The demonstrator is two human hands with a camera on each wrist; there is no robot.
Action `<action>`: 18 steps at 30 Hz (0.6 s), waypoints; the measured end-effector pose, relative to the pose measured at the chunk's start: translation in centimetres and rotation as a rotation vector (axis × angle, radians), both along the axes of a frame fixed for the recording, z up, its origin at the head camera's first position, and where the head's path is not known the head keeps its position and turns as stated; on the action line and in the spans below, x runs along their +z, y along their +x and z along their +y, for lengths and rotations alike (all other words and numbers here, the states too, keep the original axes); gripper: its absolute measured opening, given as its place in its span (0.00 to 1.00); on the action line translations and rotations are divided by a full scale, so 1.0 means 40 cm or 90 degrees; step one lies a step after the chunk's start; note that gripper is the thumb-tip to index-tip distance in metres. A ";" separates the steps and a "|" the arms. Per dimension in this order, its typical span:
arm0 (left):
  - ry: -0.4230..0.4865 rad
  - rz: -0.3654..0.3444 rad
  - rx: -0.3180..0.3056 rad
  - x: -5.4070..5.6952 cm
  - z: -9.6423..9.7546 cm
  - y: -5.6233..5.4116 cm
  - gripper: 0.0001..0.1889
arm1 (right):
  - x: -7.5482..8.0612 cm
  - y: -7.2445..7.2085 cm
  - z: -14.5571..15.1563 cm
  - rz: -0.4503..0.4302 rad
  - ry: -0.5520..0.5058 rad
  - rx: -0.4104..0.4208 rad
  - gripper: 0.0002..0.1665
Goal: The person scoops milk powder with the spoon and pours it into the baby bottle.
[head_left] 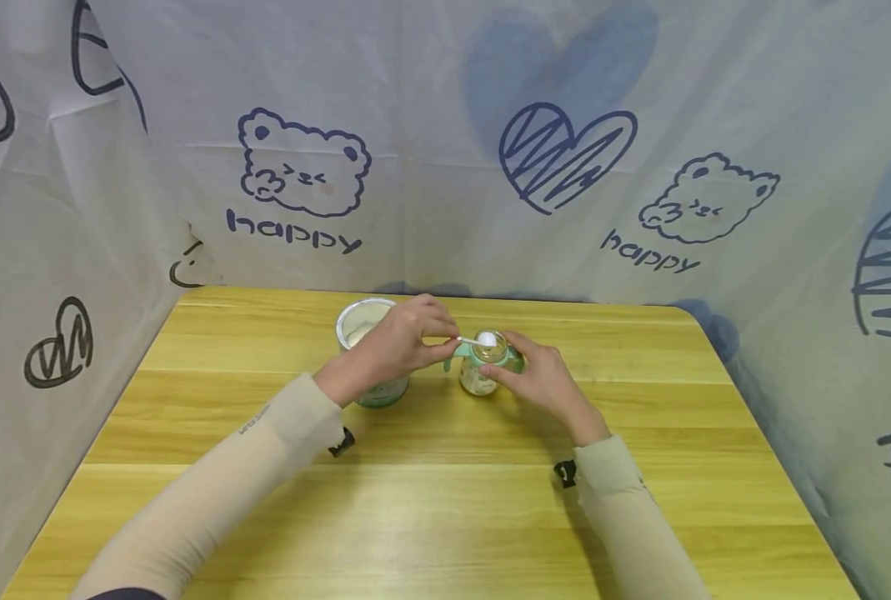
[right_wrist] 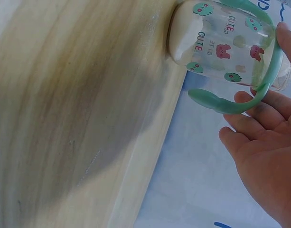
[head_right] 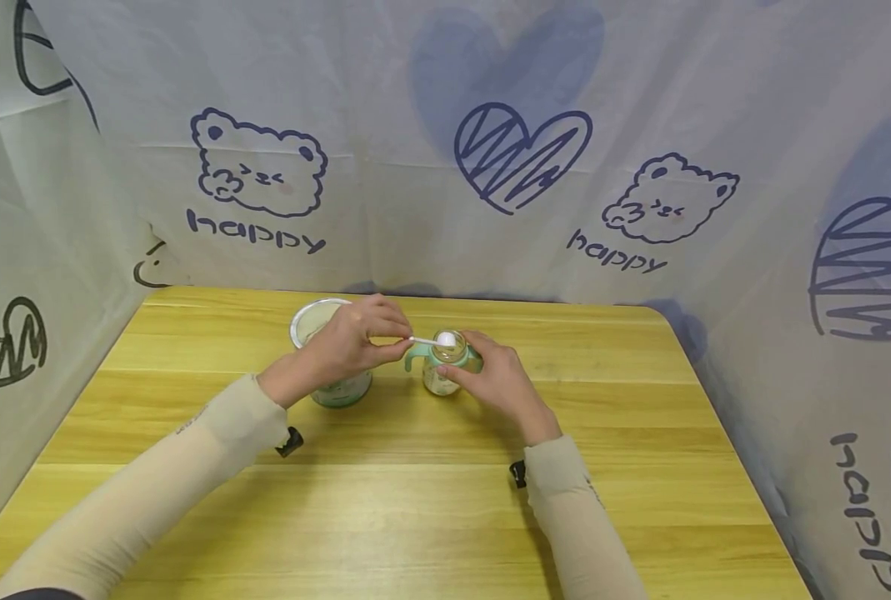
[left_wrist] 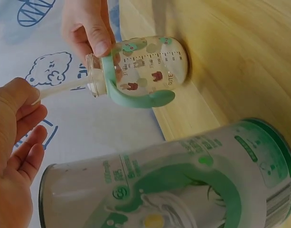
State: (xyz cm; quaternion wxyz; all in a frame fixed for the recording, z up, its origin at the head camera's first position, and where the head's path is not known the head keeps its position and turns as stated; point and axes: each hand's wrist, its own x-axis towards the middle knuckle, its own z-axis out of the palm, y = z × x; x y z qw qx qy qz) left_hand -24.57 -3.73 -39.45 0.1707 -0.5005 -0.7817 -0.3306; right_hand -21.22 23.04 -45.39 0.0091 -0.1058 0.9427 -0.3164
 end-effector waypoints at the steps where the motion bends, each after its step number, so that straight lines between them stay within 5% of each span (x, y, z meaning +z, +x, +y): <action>1: -0.005 0.004 -0.003 0.000 -0.002 0.000 0.03 | -0.001 0.000 0.000 -0.001 -0.001 -0.001 0.49; 9: -0.036 0.036 -0.036 0.001 -0.014 -0.007 0.03 | -0.003 0.000 0.000 -0.008 -0.007 -0.004 0.50; 18: -0.081 0.125 -0.070 0.015 -0.018 0.002 0.03 | 0.002 0.002 0.000 -0.015 -0.001 -0.006 0.51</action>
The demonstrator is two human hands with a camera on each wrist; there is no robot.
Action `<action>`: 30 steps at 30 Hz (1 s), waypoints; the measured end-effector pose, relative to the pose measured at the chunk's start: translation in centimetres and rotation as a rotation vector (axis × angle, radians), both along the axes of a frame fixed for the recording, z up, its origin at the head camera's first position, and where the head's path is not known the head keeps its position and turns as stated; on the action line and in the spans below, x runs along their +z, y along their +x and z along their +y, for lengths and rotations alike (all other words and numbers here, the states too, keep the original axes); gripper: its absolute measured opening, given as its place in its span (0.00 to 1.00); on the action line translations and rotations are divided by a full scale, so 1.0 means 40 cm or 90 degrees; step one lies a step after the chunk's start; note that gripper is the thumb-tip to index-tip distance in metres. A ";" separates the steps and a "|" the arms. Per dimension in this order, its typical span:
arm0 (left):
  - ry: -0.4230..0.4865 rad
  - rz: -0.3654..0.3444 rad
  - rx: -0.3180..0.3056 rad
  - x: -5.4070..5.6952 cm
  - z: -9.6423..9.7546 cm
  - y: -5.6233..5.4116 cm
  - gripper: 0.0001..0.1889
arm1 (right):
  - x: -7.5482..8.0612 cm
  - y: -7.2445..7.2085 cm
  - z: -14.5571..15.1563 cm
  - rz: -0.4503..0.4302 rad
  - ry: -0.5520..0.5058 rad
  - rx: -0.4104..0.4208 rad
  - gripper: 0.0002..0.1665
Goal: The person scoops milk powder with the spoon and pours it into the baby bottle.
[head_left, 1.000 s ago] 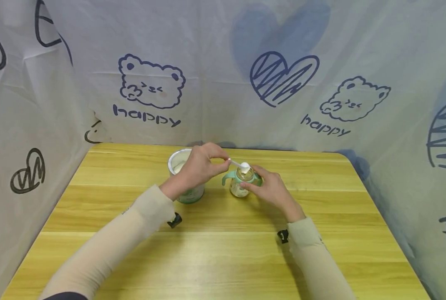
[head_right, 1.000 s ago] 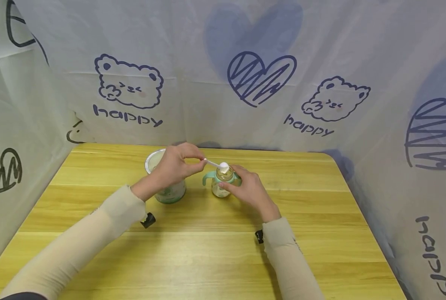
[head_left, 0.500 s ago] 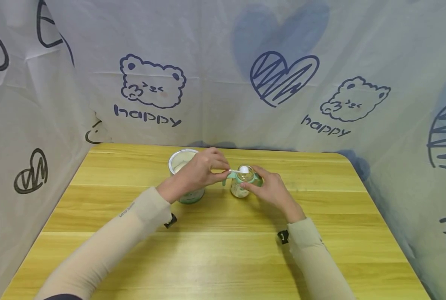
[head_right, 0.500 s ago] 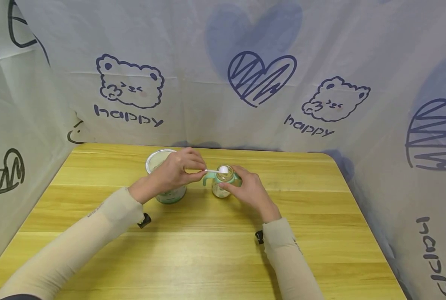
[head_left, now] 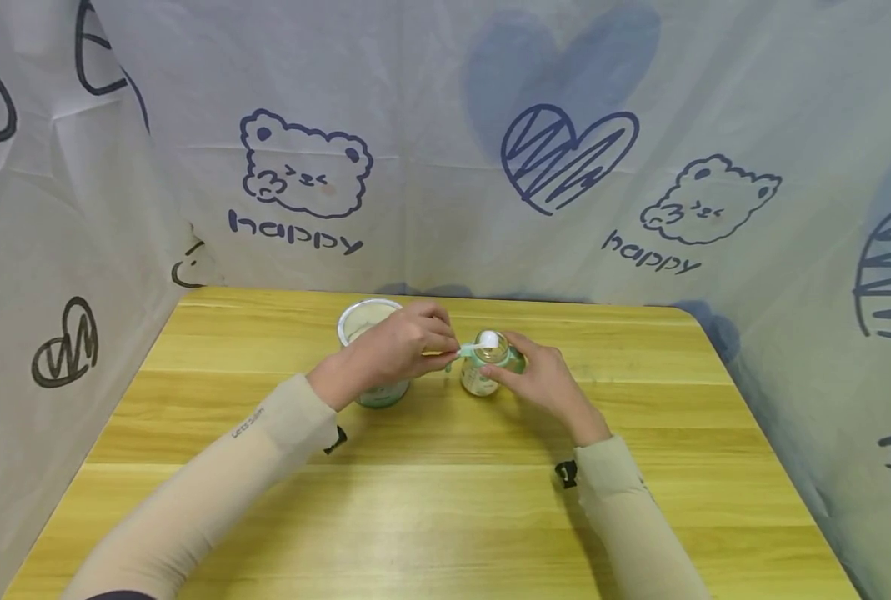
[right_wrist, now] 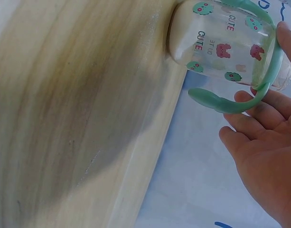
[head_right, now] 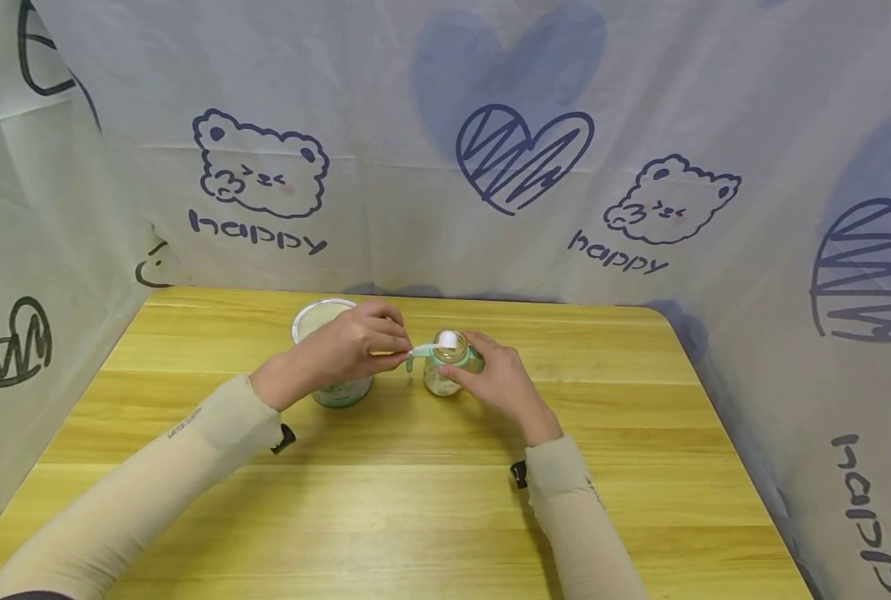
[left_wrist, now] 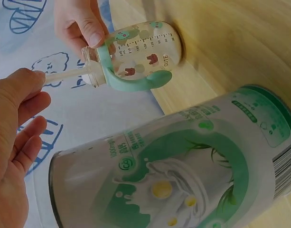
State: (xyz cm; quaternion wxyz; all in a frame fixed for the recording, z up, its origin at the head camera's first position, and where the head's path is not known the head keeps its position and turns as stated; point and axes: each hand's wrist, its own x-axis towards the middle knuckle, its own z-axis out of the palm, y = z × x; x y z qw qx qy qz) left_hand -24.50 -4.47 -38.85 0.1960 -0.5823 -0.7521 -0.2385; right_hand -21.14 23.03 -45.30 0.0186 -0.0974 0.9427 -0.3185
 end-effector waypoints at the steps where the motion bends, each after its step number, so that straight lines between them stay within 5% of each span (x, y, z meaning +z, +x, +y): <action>1: -0.002 0.012 -0.003 0.001 0.000 0.002 0.03 | 0.001 0.000 0.000 0.001 -0.001 -0.001 0.51; 12: -0.032 0.146 0.000 0.005 0.002 0.025 0.02 | 0.004 0.001 -0.002 -0.009 -0.005 -0.010 0.52; 18: -0.028 0.164 0.010 0.000 0.001 0.026 0.02 | 0.004 0.000 -0.001 -0.007 0.000 -0.005 0.52; 24: 0.000 0.109 0.013 -0.002 0.000 0.024 0.04 | 0.003 -0.001 0.000 -0.008 0.000 -0.004 0.53; 30: 0.089 -0.070 0.045 -0.002 -0.001 0.021 0.03 | 0.005 -0.001 0.001 -0.006 0.003 -0.002 0.54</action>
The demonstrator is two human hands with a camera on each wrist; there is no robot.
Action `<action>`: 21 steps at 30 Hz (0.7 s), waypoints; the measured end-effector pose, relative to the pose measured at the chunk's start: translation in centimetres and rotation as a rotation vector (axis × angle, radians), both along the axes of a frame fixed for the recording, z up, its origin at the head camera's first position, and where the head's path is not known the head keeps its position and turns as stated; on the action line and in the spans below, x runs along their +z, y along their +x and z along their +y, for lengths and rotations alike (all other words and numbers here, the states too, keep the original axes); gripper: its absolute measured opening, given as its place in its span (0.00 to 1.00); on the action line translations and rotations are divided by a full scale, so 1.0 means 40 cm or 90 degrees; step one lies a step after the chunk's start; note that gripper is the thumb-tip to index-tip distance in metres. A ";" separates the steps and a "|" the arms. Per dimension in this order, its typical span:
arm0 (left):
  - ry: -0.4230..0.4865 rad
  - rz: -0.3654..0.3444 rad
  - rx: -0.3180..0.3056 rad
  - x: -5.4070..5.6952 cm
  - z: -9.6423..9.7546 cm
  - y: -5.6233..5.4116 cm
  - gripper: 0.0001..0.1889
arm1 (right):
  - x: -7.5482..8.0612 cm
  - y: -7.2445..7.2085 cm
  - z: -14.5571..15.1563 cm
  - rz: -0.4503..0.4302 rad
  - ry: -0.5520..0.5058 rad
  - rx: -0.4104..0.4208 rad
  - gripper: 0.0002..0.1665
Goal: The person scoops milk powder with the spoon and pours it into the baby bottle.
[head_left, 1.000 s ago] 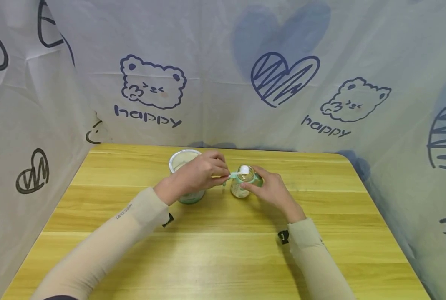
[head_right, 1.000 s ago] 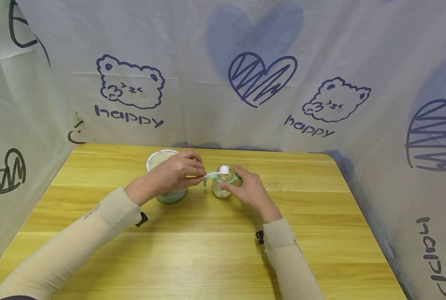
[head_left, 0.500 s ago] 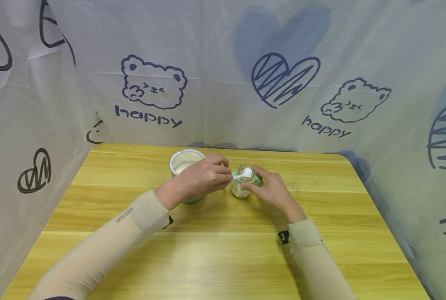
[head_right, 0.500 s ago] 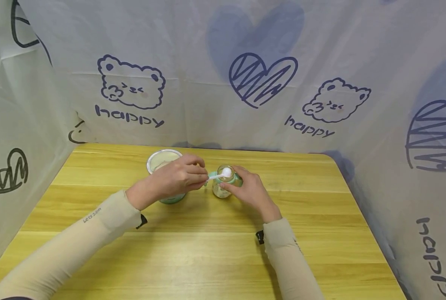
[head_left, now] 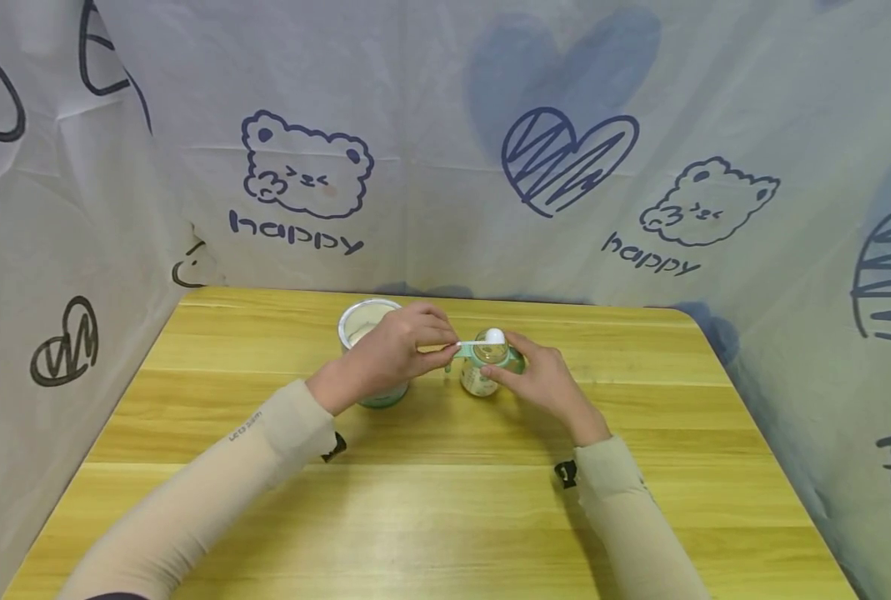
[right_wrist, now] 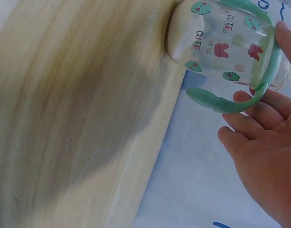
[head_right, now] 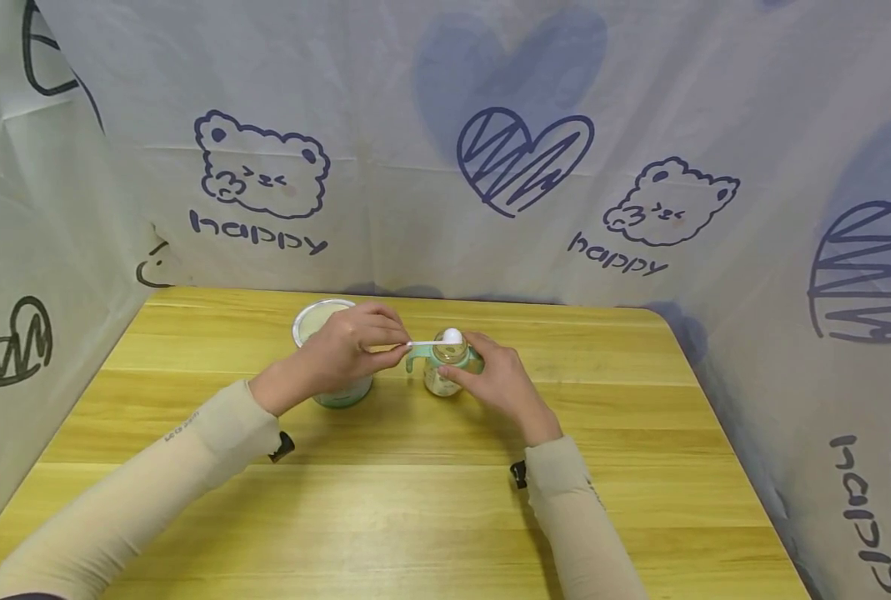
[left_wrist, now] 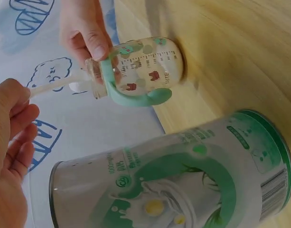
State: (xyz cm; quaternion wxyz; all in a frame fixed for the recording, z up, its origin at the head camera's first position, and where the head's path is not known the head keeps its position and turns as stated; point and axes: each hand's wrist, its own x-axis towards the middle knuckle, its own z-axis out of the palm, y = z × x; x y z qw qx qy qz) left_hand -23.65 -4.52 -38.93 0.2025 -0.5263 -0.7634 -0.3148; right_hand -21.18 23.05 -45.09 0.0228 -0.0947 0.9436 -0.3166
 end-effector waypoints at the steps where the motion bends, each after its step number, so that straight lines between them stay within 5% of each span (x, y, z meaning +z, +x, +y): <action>1: 0.017 -0.027 0.011 -0.001 -0.001 0.000 0.03 | 0.000 0.000 0.000 0.000 0.002 0.000 0.54; 8: 0.112 -0.171 0.103 -0.003 0.000 0.000 0.03 | -0.003 -0.002 -0.002 -0.003 0.007 -0.002 0.55; 14: 0.173 -0.350 0.209 0.012 -0.003 0.010 0.07 | 0.002 -0.001 -0.005 0.007 -0.001 0.002 0.51; 21: 0.243 -0.500 0.246 0.019 -0.021 0.004 0.08 | 0.024 0.002 -0.018 0.031 -0.002 0.016 0.51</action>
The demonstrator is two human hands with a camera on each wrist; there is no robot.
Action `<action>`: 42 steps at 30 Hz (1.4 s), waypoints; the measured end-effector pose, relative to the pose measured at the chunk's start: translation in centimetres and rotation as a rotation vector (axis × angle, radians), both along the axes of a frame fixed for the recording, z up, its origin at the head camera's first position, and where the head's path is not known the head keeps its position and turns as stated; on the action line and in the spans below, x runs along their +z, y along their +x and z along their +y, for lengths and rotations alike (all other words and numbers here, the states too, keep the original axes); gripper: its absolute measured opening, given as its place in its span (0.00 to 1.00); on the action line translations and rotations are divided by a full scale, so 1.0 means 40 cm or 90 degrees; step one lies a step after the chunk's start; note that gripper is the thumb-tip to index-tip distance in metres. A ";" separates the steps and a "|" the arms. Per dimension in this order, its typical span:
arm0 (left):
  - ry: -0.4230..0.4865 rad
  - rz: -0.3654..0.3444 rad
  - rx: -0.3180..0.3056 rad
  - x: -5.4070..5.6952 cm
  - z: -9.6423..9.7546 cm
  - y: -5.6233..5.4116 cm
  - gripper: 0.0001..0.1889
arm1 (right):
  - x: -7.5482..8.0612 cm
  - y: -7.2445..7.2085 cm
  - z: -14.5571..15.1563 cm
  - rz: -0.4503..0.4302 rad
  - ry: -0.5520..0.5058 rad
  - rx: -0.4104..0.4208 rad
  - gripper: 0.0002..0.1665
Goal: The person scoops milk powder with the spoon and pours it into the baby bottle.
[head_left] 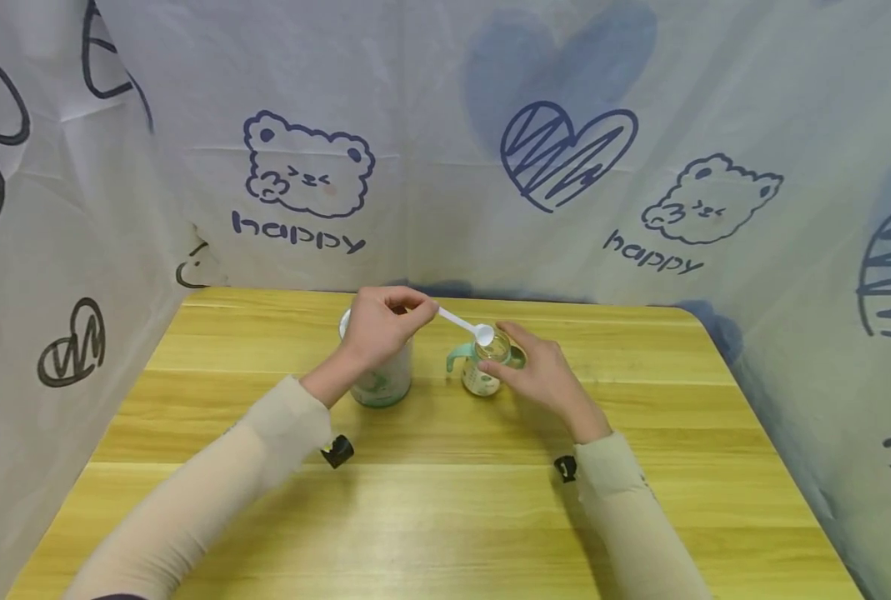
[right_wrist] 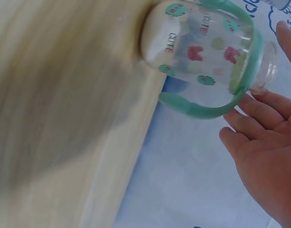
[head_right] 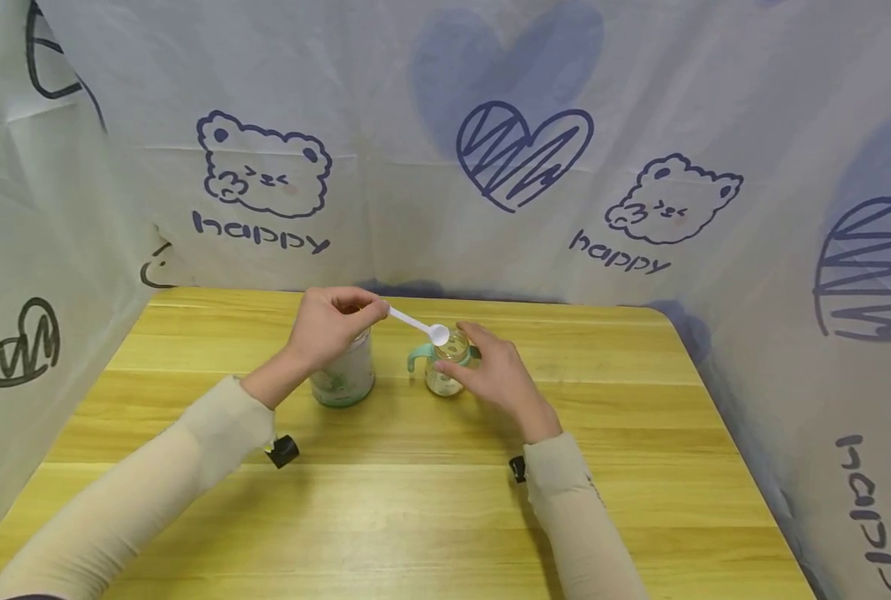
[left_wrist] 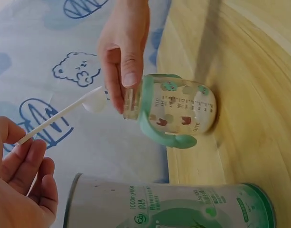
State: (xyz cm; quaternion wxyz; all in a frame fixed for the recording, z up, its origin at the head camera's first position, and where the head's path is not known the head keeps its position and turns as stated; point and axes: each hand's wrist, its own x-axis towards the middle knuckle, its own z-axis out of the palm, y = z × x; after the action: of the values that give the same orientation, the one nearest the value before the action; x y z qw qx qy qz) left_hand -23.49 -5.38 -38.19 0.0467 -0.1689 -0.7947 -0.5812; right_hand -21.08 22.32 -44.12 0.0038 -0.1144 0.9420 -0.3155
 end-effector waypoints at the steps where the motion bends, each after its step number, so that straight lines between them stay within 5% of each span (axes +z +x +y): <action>1: 0.011 -0.008 0.005 0.000 -0.004 -0.002 0.09 | 0.003 -0.001 -0.003 0.005 0.000 0.004 0.51; 7: 0.054 -0.031 0.042 0.001 -0.036 -0.015 0.10 | 0.022 -0.005 -0.026 0.009 0.002 0.018 0.51; 30: 0.065 -0.047 0.177 0.003 -0.190 -0.015 0.12 | 0.075 -0.025 -0.188 0.027 0.008 0.105 0.52; 42: 0.054 -0.049 0.204 0.001 -0.246 -0.012 0.13 | 0.067 -0.036 -0.230 0.059 0.013 0.123 0.52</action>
State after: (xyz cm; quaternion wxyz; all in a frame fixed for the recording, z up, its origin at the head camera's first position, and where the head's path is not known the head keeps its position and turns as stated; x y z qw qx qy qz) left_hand -23.97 -15.22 -38.16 0.1150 -0.0156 -0.7874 -0.6054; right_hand -22.51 13.11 -41.42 -0.0085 -0.2191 0.9289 -0.2984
